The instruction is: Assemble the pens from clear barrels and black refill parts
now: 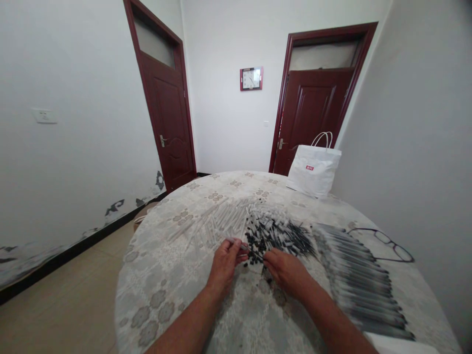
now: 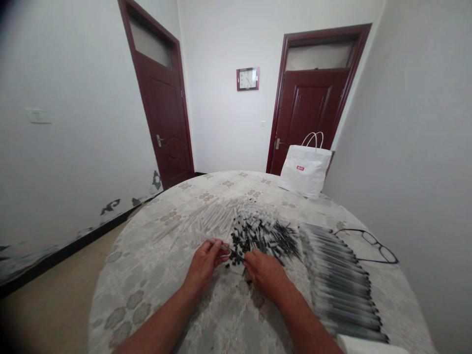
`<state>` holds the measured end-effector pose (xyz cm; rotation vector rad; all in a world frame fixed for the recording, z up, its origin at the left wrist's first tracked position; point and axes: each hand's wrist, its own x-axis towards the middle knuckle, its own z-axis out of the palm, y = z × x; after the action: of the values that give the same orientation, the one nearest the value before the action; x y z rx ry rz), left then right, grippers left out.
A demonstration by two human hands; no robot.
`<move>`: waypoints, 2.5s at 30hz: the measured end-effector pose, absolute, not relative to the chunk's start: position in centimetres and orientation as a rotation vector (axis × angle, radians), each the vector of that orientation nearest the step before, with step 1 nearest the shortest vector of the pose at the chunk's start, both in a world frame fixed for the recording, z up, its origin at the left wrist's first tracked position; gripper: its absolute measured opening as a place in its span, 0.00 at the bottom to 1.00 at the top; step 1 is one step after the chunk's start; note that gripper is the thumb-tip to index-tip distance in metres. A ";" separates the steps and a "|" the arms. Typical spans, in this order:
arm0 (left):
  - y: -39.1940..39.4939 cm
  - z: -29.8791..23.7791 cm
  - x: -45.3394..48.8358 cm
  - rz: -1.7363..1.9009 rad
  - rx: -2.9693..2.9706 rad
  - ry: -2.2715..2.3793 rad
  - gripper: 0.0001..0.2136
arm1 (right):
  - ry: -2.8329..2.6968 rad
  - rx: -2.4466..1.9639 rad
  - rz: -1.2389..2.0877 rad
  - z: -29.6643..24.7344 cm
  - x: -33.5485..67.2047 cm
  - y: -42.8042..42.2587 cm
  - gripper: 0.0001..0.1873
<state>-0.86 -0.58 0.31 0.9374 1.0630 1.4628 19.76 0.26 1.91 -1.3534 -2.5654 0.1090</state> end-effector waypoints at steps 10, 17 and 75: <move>-0.8 0.0 -0.1 1.441 0.868 1.007 0.19 | -2.608 -1.388 0.061 2.2 20.1 0.1 0.12; -0.3 -0.7 -0.4 1.502 0.805 0.988 0.18 | -2.650 -1.417 0.019 2.2 20.6 0.1 0.11; -0.2 0.3 -0.4 1.461 0.389 0.738 0.07 | -2.412 -1.433 0.184 1.3 21.7 1.4 0.10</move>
<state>-0.42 -0.19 0.26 0.3891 0.7377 1.4611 21.67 1.41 1.28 -1.4333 -2.4120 0.1840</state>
